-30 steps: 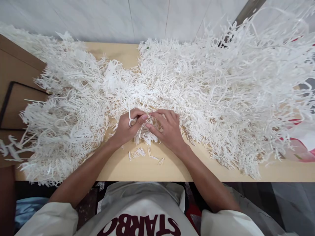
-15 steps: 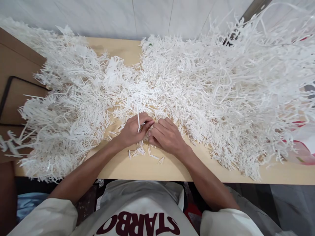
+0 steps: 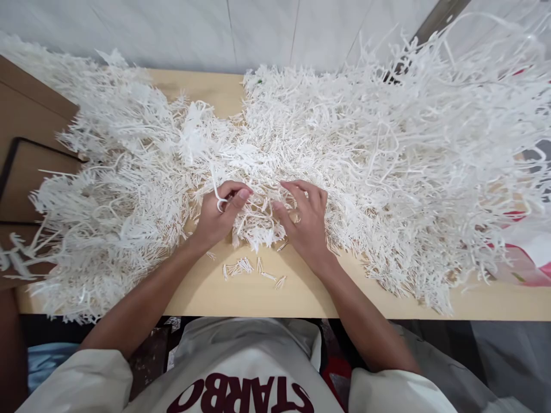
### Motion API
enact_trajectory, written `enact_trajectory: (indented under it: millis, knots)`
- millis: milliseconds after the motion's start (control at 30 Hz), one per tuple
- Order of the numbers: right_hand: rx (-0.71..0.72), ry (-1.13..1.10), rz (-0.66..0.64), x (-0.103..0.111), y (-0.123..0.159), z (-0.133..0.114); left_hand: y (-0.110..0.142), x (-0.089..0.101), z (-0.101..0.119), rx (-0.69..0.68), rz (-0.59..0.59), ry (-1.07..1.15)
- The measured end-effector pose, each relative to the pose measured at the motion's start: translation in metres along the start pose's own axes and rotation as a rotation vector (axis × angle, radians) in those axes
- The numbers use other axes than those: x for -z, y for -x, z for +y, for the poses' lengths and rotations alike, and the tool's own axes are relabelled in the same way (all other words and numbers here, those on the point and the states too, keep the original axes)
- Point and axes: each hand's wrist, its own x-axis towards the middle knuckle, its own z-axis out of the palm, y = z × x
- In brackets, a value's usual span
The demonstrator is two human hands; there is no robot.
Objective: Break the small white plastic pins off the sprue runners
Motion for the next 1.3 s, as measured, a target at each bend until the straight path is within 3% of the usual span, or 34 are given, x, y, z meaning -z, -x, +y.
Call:
enact_trajectory:
  millis: [167,267,433,533,633,700,767,833,900,967,1067,1167,1300]
  knots:
    - [0.2,-0.061,-0.253,-0.005,0.009,-0.001,0.003,-0.003,0.001,-0.109,-0.038,-0.092]
    - [0.249,-0.023,-0.189,-0.009,0.013,0.0,0.002,-0.003,-0.004,-0.208,-0.066,-0.13]
    - [0.201,0.008,-0.07,-0.009,0.009,0.002,0.001,-0.006,-0.011,-0.371,-0.202,-0.14]
    - [0.252,0.043,-0.177,-0.006,0.009,-0.002,-0.001,-0.005,-0.015,-0.375,-0.142,-0.179]
    - [0.442,-0.01,-0.334,-0.004,0.014,-0.011,-0.007,0.001,-0.017,-0.312,-0.011,-0.147]
    - [0.514,-0.058,-0.32,-0.003,0.018,-0.017,-0.011,0.005,-0.016,-0.245,0.083,-0.127]
    - [0.438,-0.08,-0.223,-0.003,0.019,-0.018,-0.013,0.008,-0.014,-0.201,0.103,-0.105]
    - [0.243,-0.09,-0.14,-0.003,0.017,-0.016,-0.012,0.007,-0.012,-0.219,0.012,-0.088]
    - [0.064,-0.079,-0.15,-0.002,0.013,-0.011,-0.008,0.003,-0.01,-0.295,-0.107,-0.082]
    - [0.049,-0.03,-0.207,-0.002,0.009,-0.007,-0.004,-0.003,-0.009,-0.366,-0.166,-0.105]
    - [0.303,0.015,-0.238,-0.002,0.009,-0.006,0.0,-0.008,-0.01,-0.38,-0.188,-0.115]
    - [0.525,-0.052,-0.181,-0.003,0.016,-0.013,-0.003,-0.005,-0.012,-0.316,-0.178,-0.041]
    - [0.754,-0.225,-0.181,-0.008,0.027,-0.023,-0.013,0.012,-0.014,-0.121,0.144,0.045]
